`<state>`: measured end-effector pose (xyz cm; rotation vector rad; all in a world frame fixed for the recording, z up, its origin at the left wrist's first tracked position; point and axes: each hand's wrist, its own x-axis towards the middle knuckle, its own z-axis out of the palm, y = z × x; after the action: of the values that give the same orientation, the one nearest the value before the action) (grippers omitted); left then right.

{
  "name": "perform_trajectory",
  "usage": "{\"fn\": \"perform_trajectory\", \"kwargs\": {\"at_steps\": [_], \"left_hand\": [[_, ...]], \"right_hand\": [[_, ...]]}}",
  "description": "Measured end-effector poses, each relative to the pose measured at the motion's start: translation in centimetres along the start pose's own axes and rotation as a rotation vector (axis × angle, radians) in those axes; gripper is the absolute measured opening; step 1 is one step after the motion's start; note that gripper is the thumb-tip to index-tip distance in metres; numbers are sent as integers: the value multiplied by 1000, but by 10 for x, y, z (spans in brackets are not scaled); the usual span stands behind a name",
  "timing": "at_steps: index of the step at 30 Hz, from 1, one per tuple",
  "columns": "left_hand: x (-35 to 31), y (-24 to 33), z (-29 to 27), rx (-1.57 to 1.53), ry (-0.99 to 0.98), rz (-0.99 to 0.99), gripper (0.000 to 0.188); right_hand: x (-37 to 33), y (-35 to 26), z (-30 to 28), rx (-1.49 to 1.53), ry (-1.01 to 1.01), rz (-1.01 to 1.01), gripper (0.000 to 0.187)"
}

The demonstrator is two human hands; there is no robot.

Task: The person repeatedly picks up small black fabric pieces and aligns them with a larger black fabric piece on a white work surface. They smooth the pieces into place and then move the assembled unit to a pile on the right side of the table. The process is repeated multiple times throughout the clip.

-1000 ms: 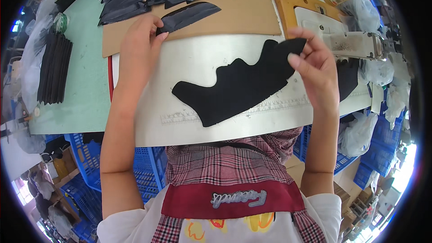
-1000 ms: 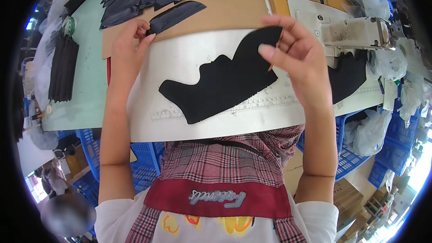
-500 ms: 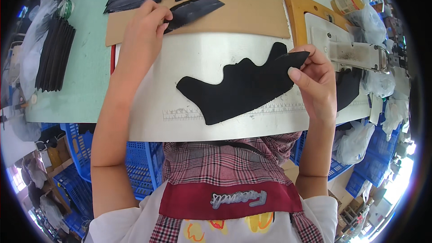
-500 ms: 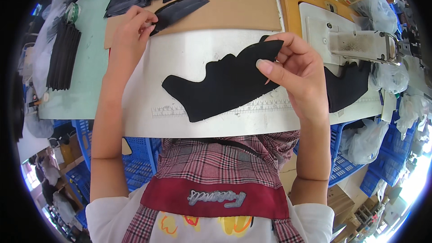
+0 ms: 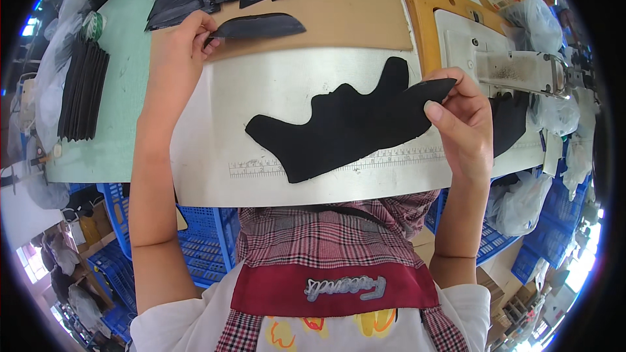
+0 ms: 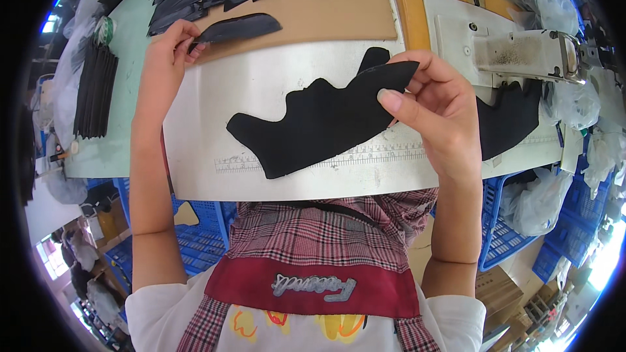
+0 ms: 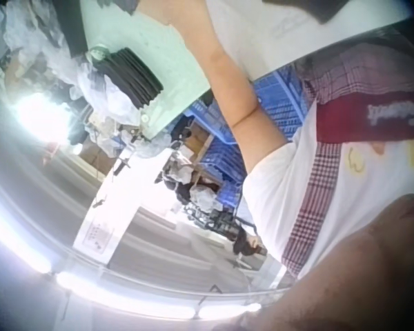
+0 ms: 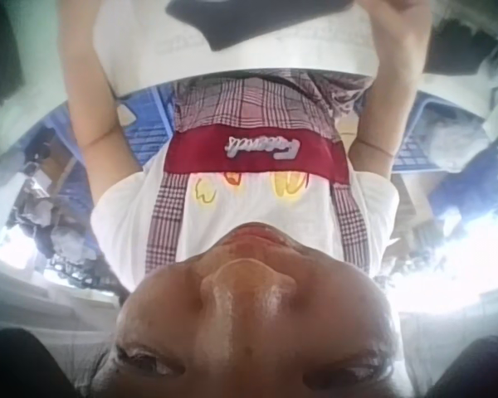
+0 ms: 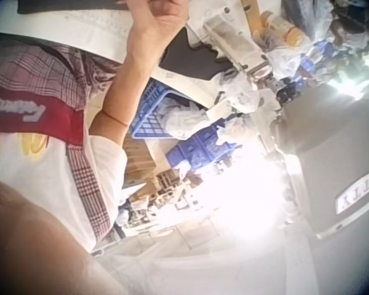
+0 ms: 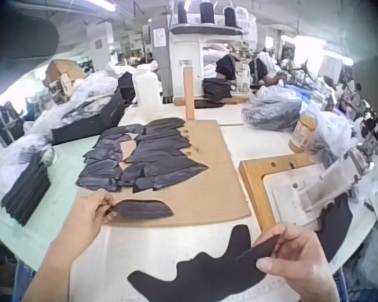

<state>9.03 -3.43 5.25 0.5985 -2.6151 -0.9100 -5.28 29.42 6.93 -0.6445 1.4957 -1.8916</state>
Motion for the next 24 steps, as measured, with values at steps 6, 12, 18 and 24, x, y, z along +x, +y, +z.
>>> {"fn": "perform_trajectory", "kwargs": {"at_steps": [6,12,18,24], "left_hand": [[-2,9,-10,171,-70,82,12],[-4,12,-8,-7,-37,1,12],[-3,-3,-12,124,-76,-33,9],[-12,-8,-10,133,-23,109,7]], "right_hand": [[2,3,3,2,-10,-13,31],[23,0,15,2,-72,17,25],[116,-12,30,-256,-507,51,33],[176,4,92,-852,-645,99,31]]}}
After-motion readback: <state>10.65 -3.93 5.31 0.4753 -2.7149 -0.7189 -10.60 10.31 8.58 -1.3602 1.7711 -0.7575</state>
